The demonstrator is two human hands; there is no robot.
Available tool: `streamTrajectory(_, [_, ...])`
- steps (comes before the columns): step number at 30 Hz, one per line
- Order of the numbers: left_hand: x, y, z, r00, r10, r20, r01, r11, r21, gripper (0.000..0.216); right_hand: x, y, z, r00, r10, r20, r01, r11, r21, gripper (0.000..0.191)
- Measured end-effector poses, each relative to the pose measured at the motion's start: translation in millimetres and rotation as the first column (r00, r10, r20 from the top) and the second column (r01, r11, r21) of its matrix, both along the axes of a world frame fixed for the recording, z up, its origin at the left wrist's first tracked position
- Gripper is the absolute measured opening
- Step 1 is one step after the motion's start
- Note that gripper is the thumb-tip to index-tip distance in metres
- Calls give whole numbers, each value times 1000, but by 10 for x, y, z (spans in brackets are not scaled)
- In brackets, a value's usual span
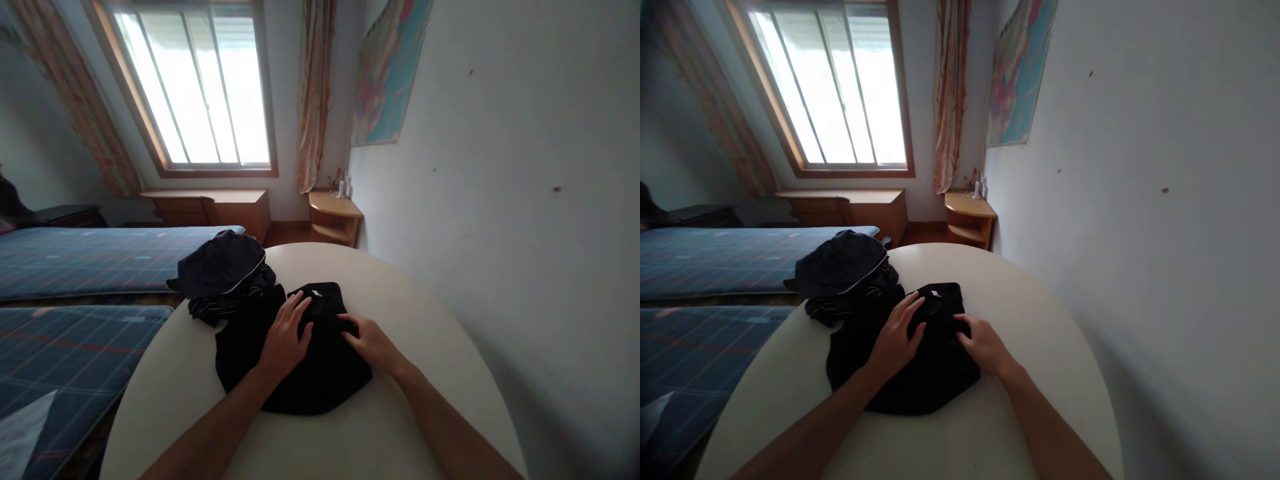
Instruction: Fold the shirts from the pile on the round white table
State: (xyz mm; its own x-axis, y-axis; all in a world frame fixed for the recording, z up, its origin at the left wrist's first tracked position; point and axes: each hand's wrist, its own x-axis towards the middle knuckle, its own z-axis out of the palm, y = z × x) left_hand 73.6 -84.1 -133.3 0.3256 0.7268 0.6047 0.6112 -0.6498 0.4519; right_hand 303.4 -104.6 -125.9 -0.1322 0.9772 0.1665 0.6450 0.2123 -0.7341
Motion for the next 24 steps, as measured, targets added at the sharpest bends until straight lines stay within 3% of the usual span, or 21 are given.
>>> streamTrajectory(4, [28,12,-24,993,70,-93,-83,986,-146,67,150,-43,162,992,52,114,-41,995,-95,31])
streamTrajectory(6, [59,-36,19,991,54,-120,-79,973,-218,60,204,-30,192,991,67,116,-56,994,-96,47])
streamTrajectory(9, [84,-114,109,986,2,-168,-49,959,-278,36,256,50,127,990,-100,103,95,994,59,54])
streamTrajectory(11, [87,-141,145,978,-51,-202,-10,957,-288,32,286,119,32,977,-203,69,189,967,168,42])
streamTrajectory(13, [92,-151,151,973,-71,-219,3,955,-297,31,318,169,-61,976,-213,53,200,961,189,47])
streamTrajectory(16, [116,-157,128,980,11,-199,-70,953,-295,24,368,172,-103,993,-116,21,115,991,68,53])
streamTrajectory(19, [140,-156,112,975,120,-186,-171,942,-288,47,423,102,-2,986,25,-167,-28,999,-17,50])
streamTrajectory(22, [120,-96,121,966,128,-223,-207,903,-377,67,487,15,140,885,174,-432,-233,968,-88,58])
streamTrajectory(24, [77,-1,131,976,75,-204,-166,862,-478,77,528,-22,198,801,246,-546,-369,921,-127,69])
